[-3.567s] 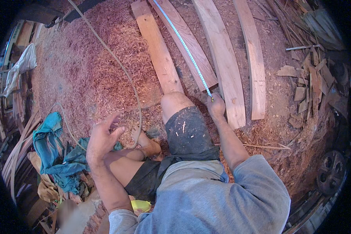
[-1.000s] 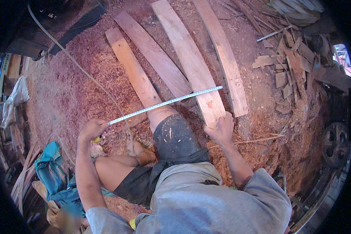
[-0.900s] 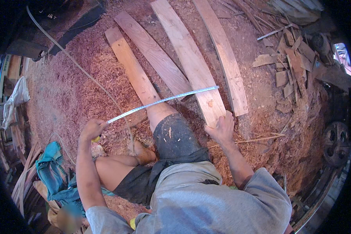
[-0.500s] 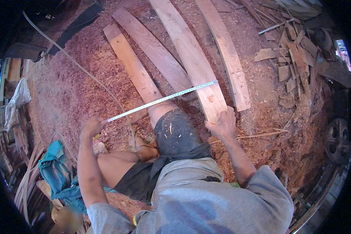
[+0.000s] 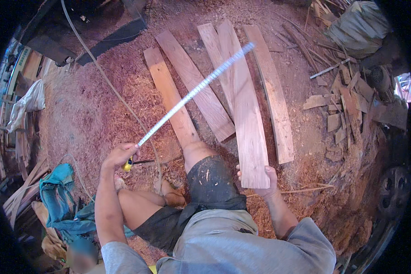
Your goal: The person measures several wooden planks on the floor using a tape measure, then stacks them together. The person handles each plank individually, measures its length, and places it on a growing pile.
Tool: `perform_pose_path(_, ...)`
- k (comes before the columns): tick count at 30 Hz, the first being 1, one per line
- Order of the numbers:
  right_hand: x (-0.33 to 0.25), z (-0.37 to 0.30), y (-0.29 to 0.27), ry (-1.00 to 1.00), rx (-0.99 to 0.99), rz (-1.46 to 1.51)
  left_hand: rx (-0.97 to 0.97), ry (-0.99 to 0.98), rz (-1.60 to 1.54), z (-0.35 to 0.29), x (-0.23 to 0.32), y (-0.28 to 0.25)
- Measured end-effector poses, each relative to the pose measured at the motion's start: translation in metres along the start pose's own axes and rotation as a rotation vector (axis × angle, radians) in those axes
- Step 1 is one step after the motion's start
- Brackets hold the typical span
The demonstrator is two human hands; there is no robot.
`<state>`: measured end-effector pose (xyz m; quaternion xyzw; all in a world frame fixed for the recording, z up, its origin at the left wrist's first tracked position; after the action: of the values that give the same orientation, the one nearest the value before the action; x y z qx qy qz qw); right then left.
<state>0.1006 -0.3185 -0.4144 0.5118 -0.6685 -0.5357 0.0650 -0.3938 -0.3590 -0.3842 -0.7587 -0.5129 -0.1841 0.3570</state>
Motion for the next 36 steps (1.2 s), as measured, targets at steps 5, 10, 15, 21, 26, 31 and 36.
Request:
perform_pose_path(5,0.002,0.008,0.031,-0.057,-0.181,0.617,0.104,0.008,-0.287,0.0,0.006,0.003)
perform_pose_path(10,0.023,0.012,0.043,-0.073,-0.131,0.674,0.037,0.02,-0.501,0.041,0.089,0.067)
perform_pose_path(15,0.056,0.026,0.066,-0.05,-0.154,0.665,-0.068,0.014,-0.876,0.166,0.138,0.136)
perform_pose_path(21,0.067,0.034,0.061,-0.061,-0.138,0.682,-0.108,-0.046,-0.99,0.246,0.227,0.201)
perform_pose_path(26,0.08,0.037,0.058,-0.027,-0.097,0.756,-0.115,-0.095,-0.938,0.273,0.254,0.228)
perform_pose_path(31,0.089,0.042,0.063,0.019,-0.15,0.777,-0.017,-0.113,-0.824,0.32,0.234,0.208)
perform_pose_path(36,0.085,0.057,0.055,-0.01,-0.099,0.749,-0.084,-0.148,-0.913,0.272,0.216,0.233)
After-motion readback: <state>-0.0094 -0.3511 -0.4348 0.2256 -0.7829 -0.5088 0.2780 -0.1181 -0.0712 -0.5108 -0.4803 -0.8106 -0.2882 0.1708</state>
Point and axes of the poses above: each hand's wrist, its own z-axis towards the middle knuckle, its own y-axis out of the palm, x = y × z, the point moved 5 cm from there along z, towards the middle knuckle, and after that the axes turned 3 degrees about -z, right-handed, at the moved point
